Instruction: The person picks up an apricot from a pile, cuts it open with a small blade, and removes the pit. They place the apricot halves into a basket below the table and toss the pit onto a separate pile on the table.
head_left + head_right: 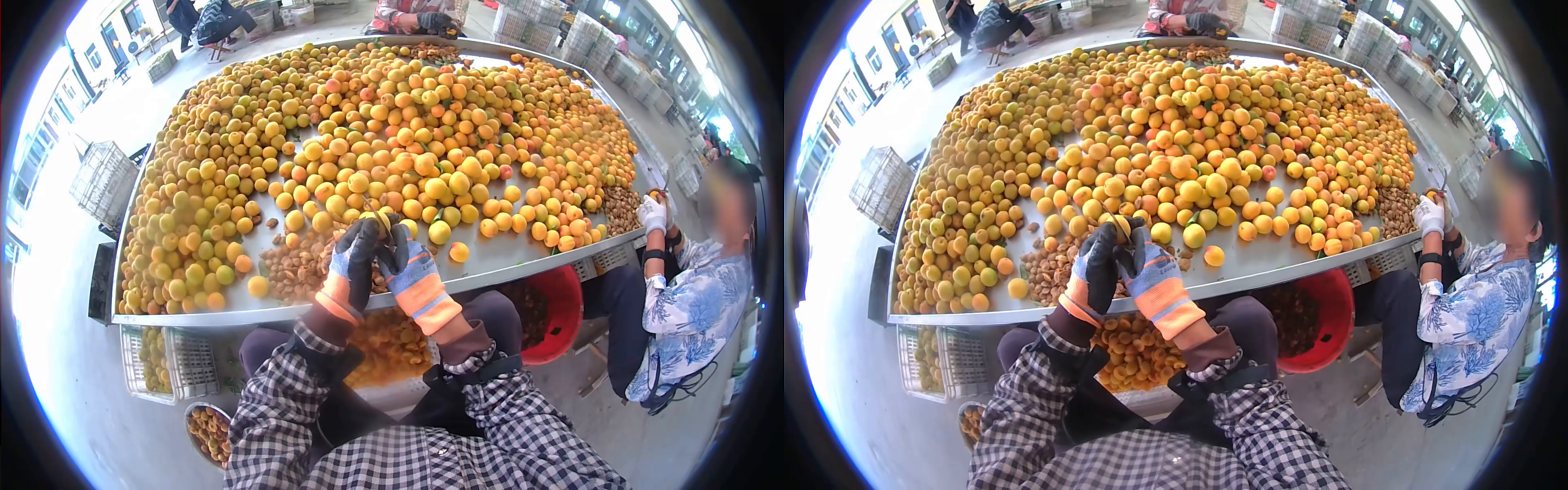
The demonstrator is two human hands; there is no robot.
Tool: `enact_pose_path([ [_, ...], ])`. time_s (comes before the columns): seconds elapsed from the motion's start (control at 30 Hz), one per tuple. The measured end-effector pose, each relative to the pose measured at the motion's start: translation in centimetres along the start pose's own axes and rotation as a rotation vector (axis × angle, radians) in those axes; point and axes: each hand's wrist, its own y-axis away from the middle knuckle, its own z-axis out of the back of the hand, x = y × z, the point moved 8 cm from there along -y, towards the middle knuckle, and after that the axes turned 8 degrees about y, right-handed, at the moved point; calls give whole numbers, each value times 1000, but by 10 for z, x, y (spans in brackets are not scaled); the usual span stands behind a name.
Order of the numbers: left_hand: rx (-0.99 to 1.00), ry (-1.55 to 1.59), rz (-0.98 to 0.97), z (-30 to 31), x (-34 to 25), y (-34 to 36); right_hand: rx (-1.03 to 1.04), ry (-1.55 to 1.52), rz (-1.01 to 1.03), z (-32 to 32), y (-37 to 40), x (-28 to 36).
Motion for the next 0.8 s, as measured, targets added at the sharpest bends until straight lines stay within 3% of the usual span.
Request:
enact_pose_path([
  [0.1, 43, -118, -64, -9, -6, -2, -93, 115, 82, 9, -2, -3],
  [0.23, -22, 142, 11, 0, 17, -6, -105, 4, 58, -6, 2, -17],
  [0.3, -28, 90, 22, 7, 10, -6, -1, -53, -25, -10, 0, -18],
  [0.4, -4, -319, -223, 14, -13, -12, -82, -43, 88, -8, -2, -17],
  [0.57, -108, -152, -211, 7, -21, -2, -75, -97, 104, -6, -4, -3],
  [0.63, -80, 81, -65, 4, -9, 2, -82, -106, 98, -7, -2, -3],
  [0.7, -129, 42, -41, 11, 4, 1, -55, 48, 52, -14, 0, -9],
  [0.8, -132, -14, -100, 14, 3, 0, -82, 48, 57, -26, 0, -22],
])
